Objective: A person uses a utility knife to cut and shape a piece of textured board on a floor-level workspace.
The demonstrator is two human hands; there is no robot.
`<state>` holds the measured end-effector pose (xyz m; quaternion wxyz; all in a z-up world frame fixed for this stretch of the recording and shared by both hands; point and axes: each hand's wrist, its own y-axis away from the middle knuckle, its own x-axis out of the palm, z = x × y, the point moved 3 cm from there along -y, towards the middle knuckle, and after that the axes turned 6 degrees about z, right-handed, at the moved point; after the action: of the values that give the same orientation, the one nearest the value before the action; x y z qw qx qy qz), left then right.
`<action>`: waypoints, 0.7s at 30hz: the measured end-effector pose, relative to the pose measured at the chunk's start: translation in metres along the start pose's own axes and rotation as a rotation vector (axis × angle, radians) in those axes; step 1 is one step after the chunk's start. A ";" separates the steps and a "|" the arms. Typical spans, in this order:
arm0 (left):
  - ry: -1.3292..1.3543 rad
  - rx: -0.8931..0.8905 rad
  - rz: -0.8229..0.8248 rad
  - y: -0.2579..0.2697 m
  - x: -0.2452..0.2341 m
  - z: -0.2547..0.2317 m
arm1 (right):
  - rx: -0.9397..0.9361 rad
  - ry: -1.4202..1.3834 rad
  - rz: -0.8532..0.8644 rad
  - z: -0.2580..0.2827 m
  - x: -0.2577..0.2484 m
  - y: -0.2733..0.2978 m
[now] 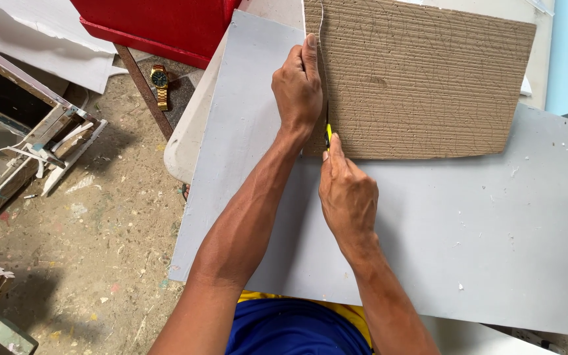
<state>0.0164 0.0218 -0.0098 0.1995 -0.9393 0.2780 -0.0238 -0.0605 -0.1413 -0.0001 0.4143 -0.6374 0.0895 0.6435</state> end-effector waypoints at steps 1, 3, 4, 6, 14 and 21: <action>0.000 -0.002 0.000 0.000 -0.001 -0.001 | 0.000 0.000 0.002 0.001 0.001 0.004; 0.001 -0.027 0.013 -0.001 -0.001 -0.002 | 0.014 0.007 -0.004 0.003 0.002 0.012; 0.002 -0.028 0.014 0.000 0.000 -0.001 | 0.014 0.008 -0.003 0.003 0.003 0.015; -0.021 -0.030 0.003 -0.001 0.000 -0.001 | 0.011 0.029 -0.015 0.003 0.003 0.021; -0.011 -0.036 0.001 -0.003 -0.002 -0.002 | 0.009 0.020 0.061 0.009 -0.009 0.044; 0.113 -0.197 0.000 -0.017 -0.014 0.003 | 0.110 -0.126 0.194 0.005 -0.036 0.079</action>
<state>0.0139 0.0435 -0.0054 0.0904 -0.9515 0.2898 -0.0494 -0.1213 -0.2035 0.0002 0.3895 -0.5604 0.1598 0.7133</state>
